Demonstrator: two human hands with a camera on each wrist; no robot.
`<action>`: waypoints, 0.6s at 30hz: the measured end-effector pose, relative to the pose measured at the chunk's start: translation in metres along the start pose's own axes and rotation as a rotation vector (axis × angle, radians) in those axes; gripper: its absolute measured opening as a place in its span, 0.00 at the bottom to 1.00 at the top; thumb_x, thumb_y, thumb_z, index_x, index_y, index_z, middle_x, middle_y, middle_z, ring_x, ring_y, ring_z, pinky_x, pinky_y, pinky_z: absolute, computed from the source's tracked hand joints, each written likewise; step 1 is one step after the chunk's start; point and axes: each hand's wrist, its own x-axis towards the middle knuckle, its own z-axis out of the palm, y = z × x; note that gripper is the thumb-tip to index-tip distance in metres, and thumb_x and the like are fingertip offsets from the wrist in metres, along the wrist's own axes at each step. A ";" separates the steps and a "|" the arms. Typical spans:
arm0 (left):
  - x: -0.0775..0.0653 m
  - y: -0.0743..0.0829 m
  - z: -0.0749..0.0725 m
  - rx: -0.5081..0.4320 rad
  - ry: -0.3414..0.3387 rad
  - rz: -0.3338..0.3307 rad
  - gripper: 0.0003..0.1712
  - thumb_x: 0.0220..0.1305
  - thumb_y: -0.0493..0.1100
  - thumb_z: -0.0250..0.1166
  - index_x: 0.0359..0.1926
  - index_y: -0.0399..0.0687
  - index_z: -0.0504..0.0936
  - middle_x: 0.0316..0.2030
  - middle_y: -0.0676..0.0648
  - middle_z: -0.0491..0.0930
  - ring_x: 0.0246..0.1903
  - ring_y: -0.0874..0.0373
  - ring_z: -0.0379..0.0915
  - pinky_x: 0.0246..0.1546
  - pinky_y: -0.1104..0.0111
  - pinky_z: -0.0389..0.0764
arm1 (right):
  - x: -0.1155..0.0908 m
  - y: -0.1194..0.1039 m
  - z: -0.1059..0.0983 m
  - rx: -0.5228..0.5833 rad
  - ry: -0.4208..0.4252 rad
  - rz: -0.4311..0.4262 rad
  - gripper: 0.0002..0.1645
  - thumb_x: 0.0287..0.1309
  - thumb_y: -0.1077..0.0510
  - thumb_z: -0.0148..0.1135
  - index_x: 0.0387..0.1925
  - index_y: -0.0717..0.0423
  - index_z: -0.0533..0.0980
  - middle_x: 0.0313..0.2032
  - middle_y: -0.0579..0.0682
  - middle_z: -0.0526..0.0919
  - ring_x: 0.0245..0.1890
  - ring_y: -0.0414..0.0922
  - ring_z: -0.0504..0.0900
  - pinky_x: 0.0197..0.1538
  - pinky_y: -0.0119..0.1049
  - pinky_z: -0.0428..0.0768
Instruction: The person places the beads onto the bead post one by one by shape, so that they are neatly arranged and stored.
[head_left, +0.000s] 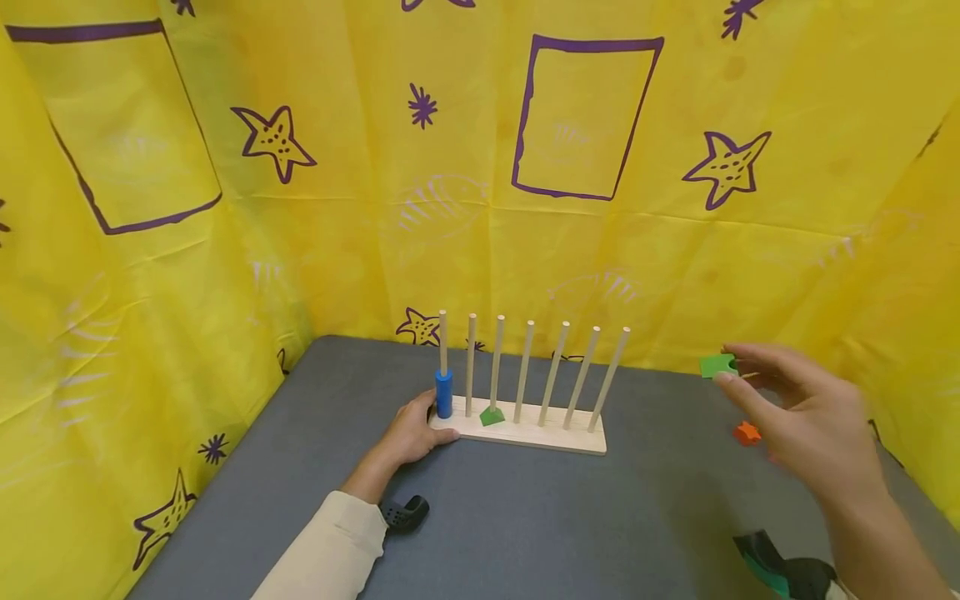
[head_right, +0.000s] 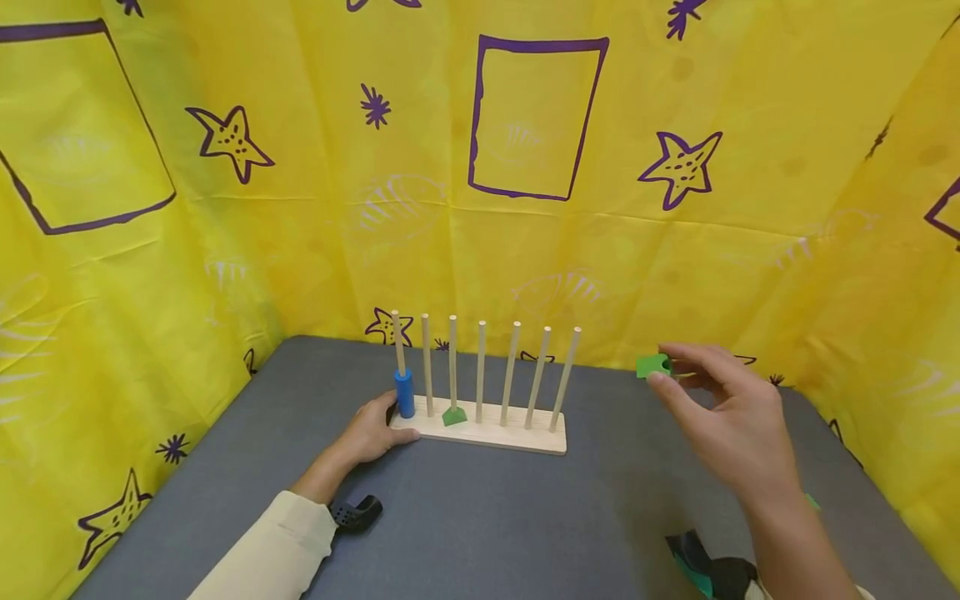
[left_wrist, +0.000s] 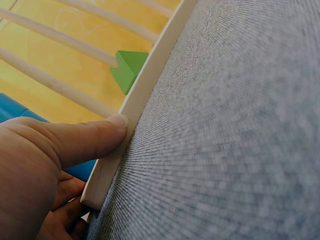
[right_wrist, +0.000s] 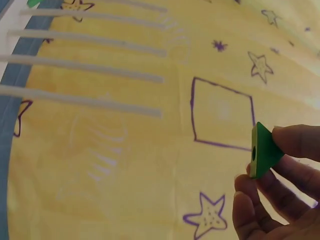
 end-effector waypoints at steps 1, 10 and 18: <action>0.000 0.000 0.000 0.000 -0.001 0.000 0.46 0.52 0.42 0.76 0.67 0.30 0.64 0.61 0.32 0.69 0.61 0.38 0.65 0.59 0.48 0.66 | 0.002 -0.003 0.003 0.011 -0.005 -0.017 0.21 0.54 0.66 0.69 0.52 0.58 0.80 0.40 0.38 0.81 0.35 0.30 0.79 0.25 0.21 0.75; 0.000 0.000 -0.002 0.007 -0.004 -0.012 0.45 0.52 0.42 0.76 0.67 0.30 0.64 0.61 0.33 0.69 0.60 0.38 0.65 0.59 0.48 0.66 | 0.020 -0.022 0.024 0.065 -0.034 -0.115 0.21 0.53 0.68 0.70 0.51 0.60 0.81 0.42 0.40 0.82 0.38 0.35 0.78 0.41 0.18 0.73; 0.000 0.001 -0.002 0.015 0.000 -0.002 0.45 0.52 0.42 0.76 0.67 0.30 0.64 0.60 0.33 0.70 0.60 0.38 0.65 0.58 0.48 0.67 | 0.035 -0.035 0.046 0.150 -0.099 -0.149 0.21 0.56 0.68 0.67 0.53 0.61 0.80 0.44 0.48 0.81 0.40 0.37 0.78 0.46 0.21 0.74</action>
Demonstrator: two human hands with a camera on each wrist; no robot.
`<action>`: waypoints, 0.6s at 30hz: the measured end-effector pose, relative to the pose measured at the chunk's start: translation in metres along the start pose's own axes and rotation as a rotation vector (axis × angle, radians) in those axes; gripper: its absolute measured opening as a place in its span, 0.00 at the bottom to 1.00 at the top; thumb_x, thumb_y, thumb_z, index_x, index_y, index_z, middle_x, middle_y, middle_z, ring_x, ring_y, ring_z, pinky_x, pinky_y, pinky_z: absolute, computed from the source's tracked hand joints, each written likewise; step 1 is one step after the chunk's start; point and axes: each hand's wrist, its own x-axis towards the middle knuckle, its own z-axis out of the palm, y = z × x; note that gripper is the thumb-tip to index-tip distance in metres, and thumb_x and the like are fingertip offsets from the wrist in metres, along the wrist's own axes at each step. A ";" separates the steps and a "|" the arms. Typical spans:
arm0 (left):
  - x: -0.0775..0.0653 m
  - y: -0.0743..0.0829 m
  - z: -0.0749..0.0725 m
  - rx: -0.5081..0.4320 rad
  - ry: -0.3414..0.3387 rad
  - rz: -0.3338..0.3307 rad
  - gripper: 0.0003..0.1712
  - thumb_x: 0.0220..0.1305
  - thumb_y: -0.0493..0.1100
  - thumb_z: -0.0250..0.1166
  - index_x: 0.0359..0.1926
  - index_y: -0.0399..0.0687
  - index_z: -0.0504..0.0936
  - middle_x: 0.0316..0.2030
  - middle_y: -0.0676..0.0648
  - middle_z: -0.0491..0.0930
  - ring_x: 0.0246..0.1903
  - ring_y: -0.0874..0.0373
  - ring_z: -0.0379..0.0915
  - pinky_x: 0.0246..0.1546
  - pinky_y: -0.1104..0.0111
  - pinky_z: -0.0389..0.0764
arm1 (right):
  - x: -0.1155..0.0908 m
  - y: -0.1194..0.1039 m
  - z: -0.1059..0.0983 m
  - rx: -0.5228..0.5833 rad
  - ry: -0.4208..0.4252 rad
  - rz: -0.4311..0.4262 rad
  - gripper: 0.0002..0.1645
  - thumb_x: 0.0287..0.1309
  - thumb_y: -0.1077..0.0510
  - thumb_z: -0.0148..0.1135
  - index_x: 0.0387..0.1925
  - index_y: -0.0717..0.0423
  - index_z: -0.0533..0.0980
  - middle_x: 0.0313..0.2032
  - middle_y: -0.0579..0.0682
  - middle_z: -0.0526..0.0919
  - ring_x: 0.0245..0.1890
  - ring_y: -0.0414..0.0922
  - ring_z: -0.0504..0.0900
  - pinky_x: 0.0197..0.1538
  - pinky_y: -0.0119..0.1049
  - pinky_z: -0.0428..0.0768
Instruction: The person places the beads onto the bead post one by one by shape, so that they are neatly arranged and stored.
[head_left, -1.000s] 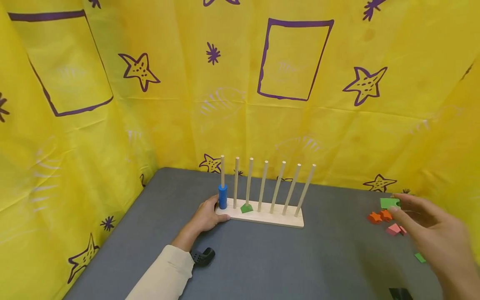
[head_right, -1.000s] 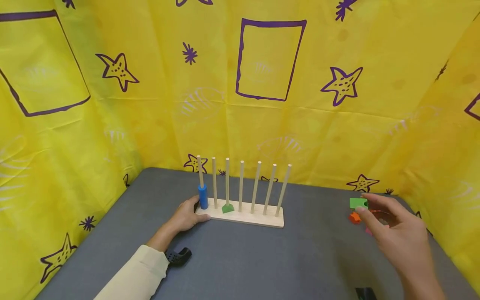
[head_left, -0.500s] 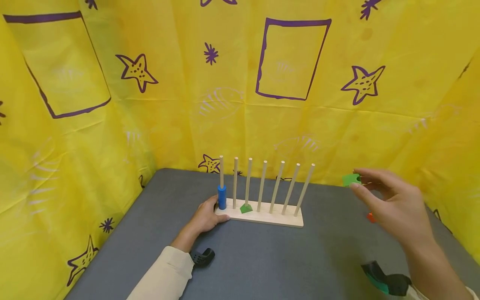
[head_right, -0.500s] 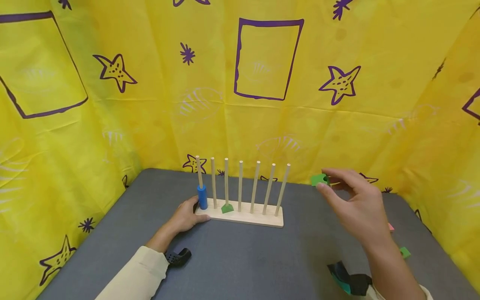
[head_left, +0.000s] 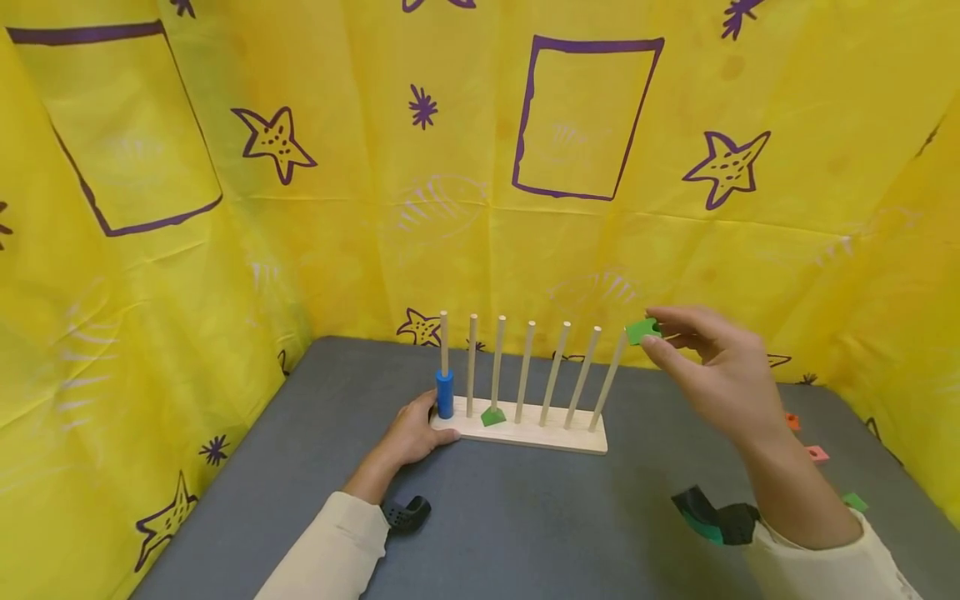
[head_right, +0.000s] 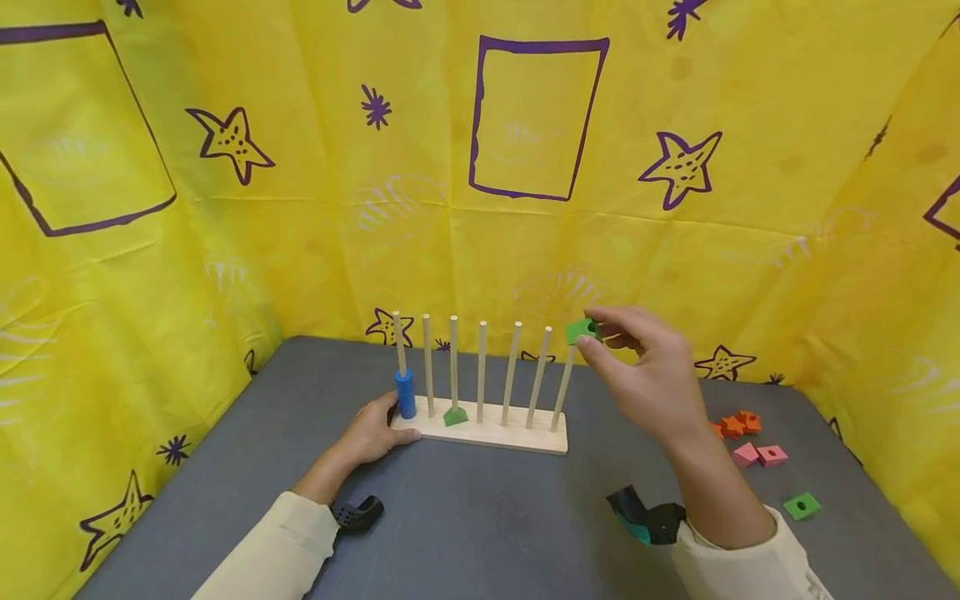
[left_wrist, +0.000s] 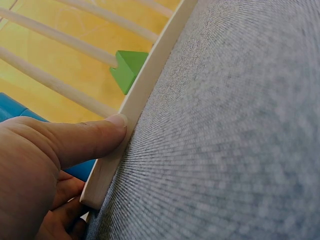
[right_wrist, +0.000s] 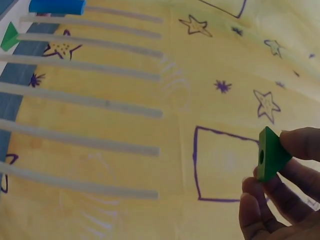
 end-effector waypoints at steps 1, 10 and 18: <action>0.000 0.000 0.000 -0.001 -0.001 0.000 0.45 0.52 0.42 0.76 0.67 0.30 0.64 0.61 0.33 0.70 0.60 0.38 0.65 0.58 0.48 0.66 | 0.002 -0.001 0.003 0.008 -0.004 -0.001 0.20 0.56 0.68 0.67 0.52 0.61 0.80 0.44 0.49 0.81 0.41 0.37 0.78 0.46 0.21 0.74; 0.001 0.000 0.000 -0.019 -0.005 -0.004 0.45 0.52 0.42 0.76 0.67 0.30 0.64 0.60 0.33 0.70 0.60 0.38 0.65 0.59 0.48 0.66 | 0.022 -0.010 0.034 0.118 -0.027 -0.050 0.17 0.55 0.69 0.67 0.49 0.65 0.81 0.40 0.53 0.82 0.37 0.40 0.79 0.41 0.24 0.77; 0.001 0.001 -0.001 -0.022 -0.021 -0.016 0.45 0.52 0.42 0.76 0.67 0.30 0.64 0.61 0.32 0.69 0.61 0.38 0.65 0.59 0.48 0.65 | 0.040 -0.013 0.067 0.218 -0.065 -0.029 0.16 0.56 0.70 0.66 0.47 0.67 0.80 0.39 0.55 0.81 0.38 0.46 0.79 0.42 0.29 0.78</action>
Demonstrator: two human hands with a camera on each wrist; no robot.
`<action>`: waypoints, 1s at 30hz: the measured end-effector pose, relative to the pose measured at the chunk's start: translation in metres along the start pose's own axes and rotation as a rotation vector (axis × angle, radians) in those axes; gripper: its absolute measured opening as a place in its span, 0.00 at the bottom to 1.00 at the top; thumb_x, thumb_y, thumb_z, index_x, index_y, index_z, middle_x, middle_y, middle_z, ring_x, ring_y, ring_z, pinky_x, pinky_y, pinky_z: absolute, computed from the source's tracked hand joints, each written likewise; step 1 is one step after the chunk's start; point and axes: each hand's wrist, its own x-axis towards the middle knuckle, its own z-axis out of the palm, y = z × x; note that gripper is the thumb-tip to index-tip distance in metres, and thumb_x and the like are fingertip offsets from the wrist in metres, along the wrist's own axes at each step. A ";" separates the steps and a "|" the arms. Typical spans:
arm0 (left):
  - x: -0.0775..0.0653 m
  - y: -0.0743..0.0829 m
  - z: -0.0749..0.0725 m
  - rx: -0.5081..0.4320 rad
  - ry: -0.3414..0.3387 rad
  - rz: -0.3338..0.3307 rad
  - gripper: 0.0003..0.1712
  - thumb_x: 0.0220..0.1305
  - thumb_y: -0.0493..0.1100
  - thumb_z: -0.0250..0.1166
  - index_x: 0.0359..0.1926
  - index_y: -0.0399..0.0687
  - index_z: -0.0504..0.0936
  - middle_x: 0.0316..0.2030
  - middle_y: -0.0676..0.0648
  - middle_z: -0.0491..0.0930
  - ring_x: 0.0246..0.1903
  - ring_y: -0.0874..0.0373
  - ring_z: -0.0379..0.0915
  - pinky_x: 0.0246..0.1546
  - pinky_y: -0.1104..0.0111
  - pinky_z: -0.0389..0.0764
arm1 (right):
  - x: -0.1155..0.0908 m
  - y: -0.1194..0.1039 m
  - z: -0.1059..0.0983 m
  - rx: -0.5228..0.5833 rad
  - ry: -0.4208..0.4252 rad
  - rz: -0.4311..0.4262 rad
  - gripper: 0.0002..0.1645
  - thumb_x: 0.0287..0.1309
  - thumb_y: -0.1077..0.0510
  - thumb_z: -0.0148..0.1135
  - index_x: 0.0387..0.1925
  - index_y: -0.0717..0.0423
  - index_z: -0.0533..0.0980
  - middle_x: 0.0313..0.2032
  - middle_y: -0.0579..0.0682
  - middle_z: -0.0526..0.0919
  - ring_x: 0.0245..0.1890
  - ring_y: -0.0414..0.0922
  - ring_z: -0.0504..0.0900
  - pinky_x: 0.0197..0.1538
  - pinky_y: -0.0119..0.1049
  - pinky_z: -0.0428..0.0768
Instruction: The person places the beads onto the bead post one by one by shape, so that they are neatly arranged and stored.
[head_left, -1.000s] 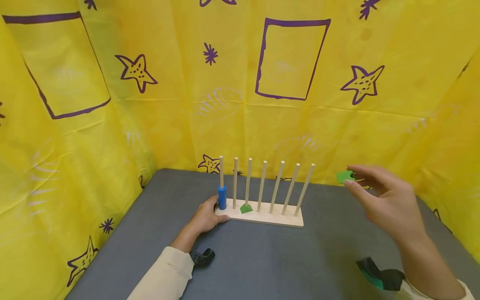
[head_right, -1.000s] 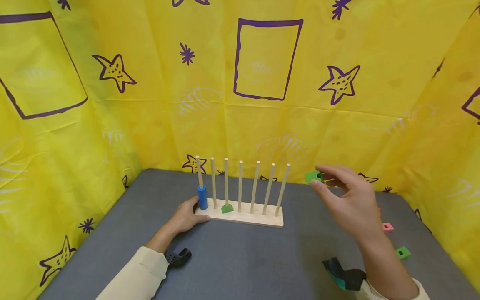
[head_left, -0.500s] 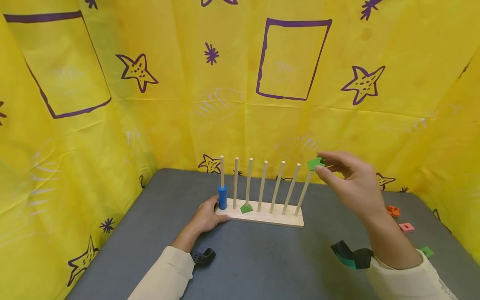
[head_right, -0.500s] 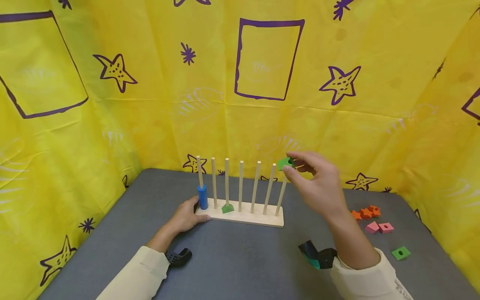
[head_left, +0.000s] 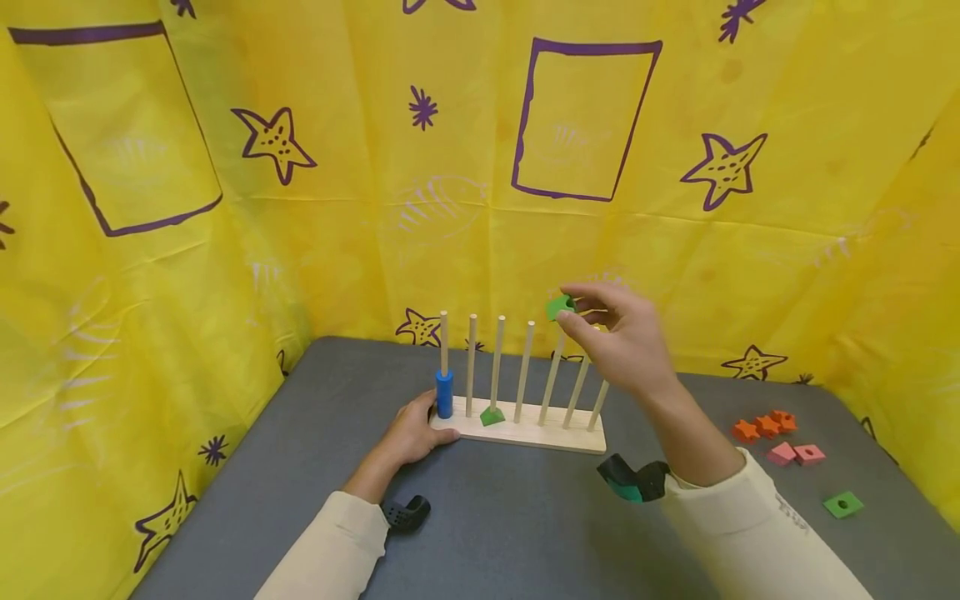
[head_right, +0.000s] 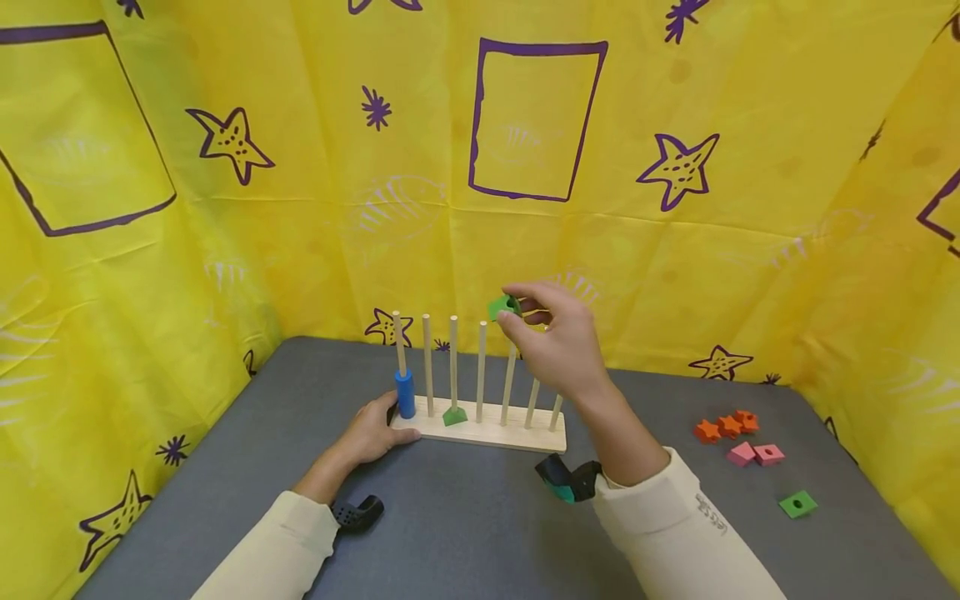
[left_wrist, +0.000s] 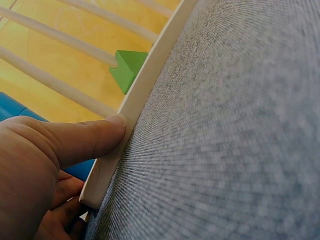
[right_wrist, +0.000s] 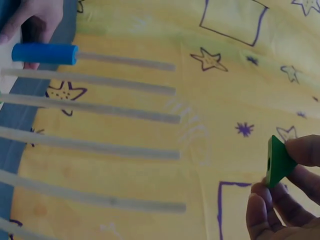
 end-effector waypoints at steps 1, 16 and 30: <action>0.000 0.000 0.000 0.000 -0.001 -0.003 0.45 0.52 0.42 0.76 0.67 0.30 0.64 0.61 0.32 0.69 0.61 0.38 0.64 0.59 0.48 0.65 | 0.002 0.000 0.004 0.005 -0.007 0.010 0.16 0.56 0.69 0.66 0.48 0.66 0.80 0.40 0.55 0.81 0.38 0.47 0.79 0.42 0.30 0.78; 0.000 -0.001 -0.001 -0.013 0.012 0.019 0.44 0.51 0.41 0.76 0.65 0.30 0.66 0.59 0.33 0.71 0.60 0.38 0.66 0.58 0.48 0.66 | 0.024 0.012 0.045 -0.049 -0.067 0.088 0.18 0.59 0.63 0.65 0.51 0.64 0.79 0.46 0.55 0.81 0.45 0.49 0.79 0.54 0.45 0.75; 0.001 -0.002 0.001 -0.007 0.021 0.026 0.43 0.50 0.41 0.77 0.65 0.31 0.67 0.58 0.34 0.72 0.59 0.39 0.67 0.58 0.49 0.67 | 0.027 0.026 0.066 -0.083 -0.139 0.158 0.18 0.62 0.61 0.64 0.53 0.62 0.79 0.45 0.54 0.81 0.45 0.49 0.80 0.50 0.44 0.77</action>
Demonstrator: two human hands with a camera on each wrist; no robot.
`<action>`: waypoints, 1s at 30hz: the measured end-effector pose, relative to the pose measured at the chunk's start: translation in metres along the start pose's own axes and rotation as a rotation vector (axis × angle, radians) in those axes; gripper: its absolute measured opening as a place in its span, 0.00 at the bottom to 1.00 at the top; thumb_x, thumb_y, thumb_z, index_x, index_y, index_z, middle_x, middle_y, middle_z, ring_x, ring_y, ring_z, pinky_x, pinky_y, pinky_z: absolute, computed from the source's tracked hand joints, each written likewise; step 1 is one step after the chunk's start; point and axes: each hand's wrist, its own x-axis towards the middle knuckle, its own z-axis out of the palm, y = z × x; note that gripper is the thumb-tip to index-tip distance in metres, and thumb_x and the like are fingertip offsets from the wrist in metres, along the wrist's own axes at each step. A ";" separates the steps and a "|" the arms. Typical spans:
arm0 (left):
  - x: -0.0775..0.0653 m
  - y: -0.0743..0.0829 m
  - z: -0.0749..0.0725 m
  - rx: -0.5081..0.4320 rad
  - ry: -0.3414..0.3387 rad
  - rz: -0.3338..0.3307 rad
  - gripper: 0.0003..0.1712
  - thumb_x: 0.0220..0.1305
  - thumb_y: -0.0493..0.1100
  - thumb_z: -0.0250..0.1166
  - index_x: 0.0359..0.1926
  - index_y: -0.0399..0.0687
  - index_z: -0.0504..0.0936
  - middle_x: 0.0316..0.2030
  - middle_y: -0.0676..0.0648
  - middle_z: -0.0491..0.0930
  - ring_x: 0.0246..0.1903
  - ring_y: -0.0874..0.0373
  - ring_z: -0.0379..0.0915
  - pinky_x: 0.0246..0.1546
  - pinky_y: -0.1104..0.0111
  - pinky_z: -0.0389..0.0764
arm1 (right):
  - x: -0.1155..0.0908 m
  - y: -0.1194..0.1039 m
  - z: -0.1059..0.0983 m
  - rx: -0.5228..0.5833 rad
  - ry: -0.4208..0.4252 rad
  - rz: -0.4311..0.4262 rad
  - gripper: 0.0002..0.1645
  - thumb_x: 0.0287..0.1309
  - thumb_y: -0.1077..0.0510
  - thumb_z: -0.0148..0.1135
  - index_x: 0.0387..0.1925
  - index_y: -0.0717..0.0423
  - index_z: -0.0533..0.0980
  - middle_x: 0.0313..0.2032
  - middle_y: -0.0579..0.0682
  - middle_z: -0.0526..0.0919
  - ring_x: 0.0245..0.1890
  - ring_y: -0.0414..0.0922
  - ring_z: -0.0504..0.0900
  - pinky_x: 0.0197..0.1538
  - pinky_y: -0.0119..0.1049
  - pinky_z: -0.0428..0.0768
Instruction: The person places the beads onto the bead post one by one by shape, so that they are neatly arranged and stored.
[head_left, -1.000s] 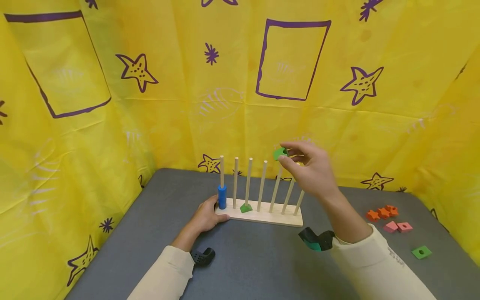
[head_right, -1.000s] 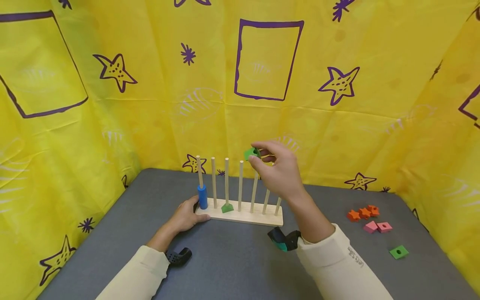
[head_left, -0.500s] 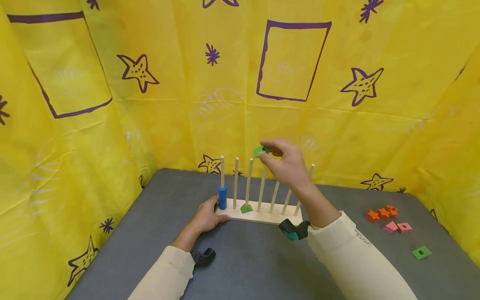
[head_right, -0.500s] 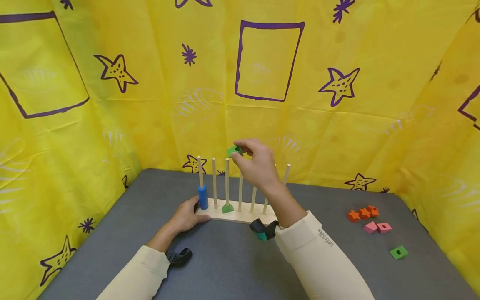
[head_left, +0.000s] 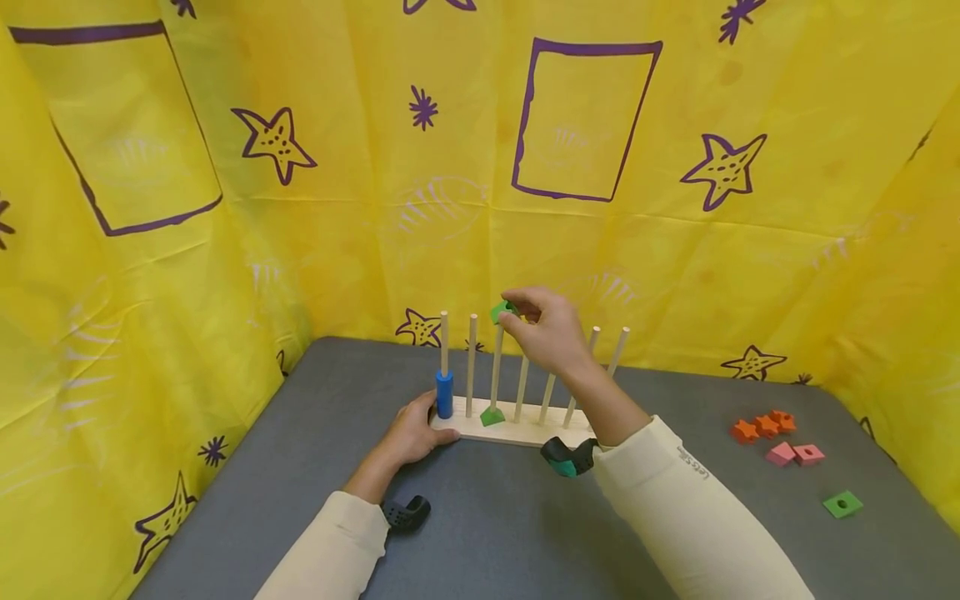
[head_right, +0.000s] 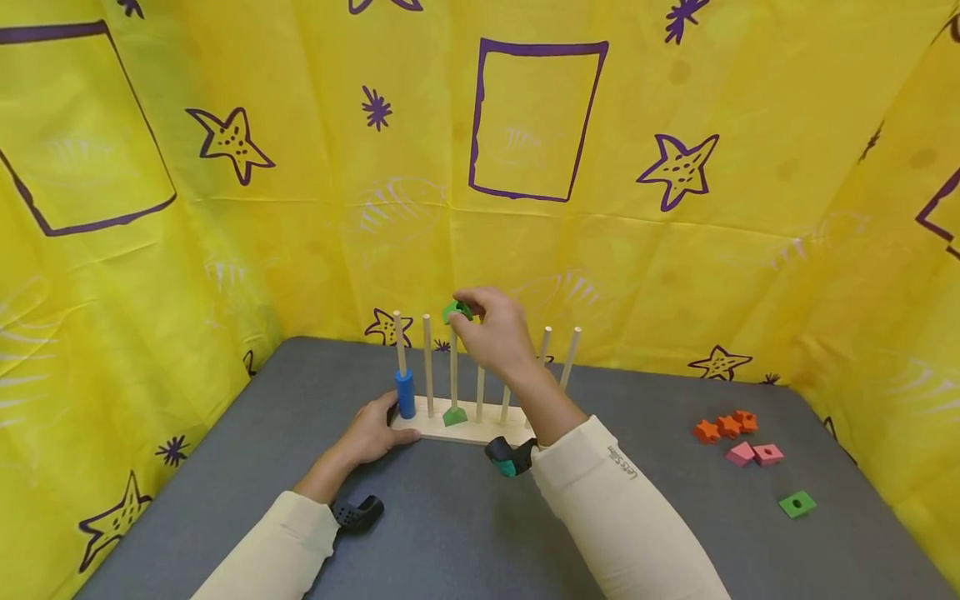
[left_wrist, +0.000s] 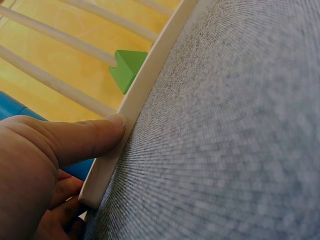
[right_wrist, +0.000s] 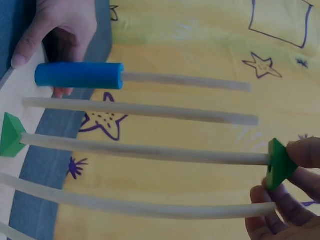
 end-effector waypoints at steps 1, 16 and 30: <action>0.000 0.000 0.000 -0.001 0.001 0.002 0.43 0.50 0.41 0.77 0.65 0.31 0.68 0.58 0.34 0.73 0.59 0.39 0.67 0.58 0.49 0.68 | 0.000 0.001 0.001 0.011 -0.002 0.007 0.18 0.62 0.61 0.63 0.53 0.62 0.79 0.44 0.53 0.81 0.43 0.48 0.80 0.48 0.43 0.77; 0.001 0.002 0.000 0.004 -0.003 0.007 0.43 0.51 0.41 0.77 0.65 0.31 0.67 0.57 0.34 0.73 0.58 0.40 0.68 0.57 0.50 0.68 | -0.004 0.018 0.015 0.203 0.011 0.099 0.18 0.59 0.60 0.64 0.51 0.61 0.80 0.37 0.53 0.81 0.36 0.49 0.76 0.32 0.37 0.75; -0.001 0.003 -0.001 0.006 -0.007 -0.006 0.44 0.51 0.41 0.76 0.65 0.31 0.66 0.58 0.34 0.72 0.59 0.39 0.67 0.58 0.49 0.67 | -0.013 0.026 0.027 0.307 0.044 0.129 0.25 0.58 0.63 0.65 0.58 0.59 0.75 0.43 0.56 0.79 0.41 0.51 0.78 0.41 0.40 0.79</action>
